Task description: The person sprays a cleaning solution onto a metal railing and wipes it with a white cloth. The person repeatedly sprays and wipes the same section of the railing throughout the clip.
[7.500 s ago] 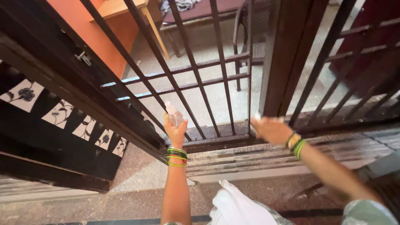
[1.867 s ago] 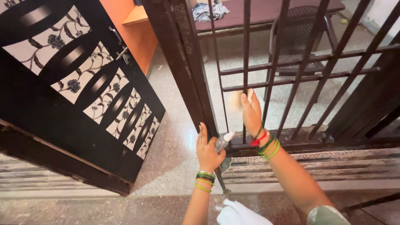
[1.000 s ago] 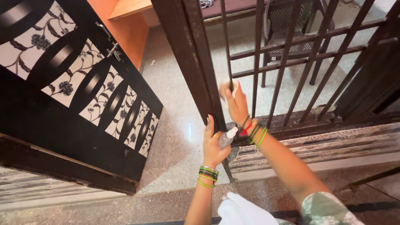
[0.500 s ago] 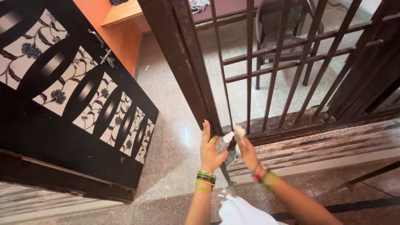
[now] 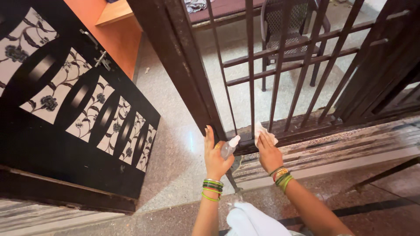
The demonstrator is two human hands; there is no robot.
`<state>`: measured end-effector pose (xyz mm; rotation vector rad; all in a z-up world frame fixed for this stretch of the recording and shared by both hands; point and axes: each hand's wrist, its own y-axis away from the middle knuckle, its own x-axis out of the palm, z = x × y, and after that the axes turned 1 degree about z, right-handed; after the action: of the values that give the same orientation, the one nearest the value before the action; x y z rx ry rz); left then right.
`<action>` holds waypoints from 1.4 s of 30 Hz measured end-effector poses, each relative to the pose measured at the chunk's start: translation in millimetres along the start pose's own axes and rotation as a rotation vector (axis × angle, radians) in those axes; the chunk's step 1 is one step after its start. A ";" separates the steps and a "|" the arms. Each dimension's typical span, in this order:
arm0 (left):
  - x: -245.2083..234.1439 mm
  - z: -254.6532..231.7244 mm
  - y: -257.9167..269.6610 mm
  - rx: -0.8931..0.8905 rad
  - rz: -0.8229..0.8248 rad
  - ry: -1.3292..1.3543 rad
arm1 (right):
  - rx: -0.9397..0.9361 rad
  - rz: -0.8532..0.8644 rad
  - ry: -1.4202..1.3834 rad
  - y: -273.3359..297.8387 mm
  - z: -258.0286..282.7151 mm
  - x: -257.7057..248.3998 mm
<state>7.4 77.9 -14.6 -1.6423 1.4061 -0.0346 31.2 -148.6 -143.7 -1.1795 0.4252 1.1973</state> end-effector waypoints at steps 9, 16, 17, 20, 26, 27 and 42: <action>18.6 -10.0 -1.8 -0.045 -0.088 -0.055 | -0.105 0.052 0.076 -22.7 -21.3 10.9; 16.8 -20.1 -1.9 -0.070 -0.104 -0.121 | 0.017 0.178 -0.096 11.9 -1.9 -83.9; 18.9 -19.7 -4.0 -0.067 -0.111 -0.140 | -0.143 -0.085 -0.114 18.2 -8.9 -95.0; 26.9 -22.8 -5.3 -0.114 -0.129 -0.157 | -0.365 -0.405 -0.116 10.9 -34.9 -102.7; 36.5 -32.0 -7.2 -0.123 -0.175 -0.167 | 0.004 0.185 0.060 -2.5 -64.8 -50.6; 36.4 -33.5 -8.5 -0.124 -0.179 -0.181 | -0.071 0.099 0.063 -3.8 -68.6 -43.0; 47.0 -46.3 -16.6 -0.213 -0.222 -0.245 | -0.099 0.217 0.040 -8.3 -85.4 -38.5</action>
<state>10.1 11.0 -2.6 -1.9018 1.0671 0.1893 50.0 -240.8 -142.9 -1.2679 0.5395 1.3961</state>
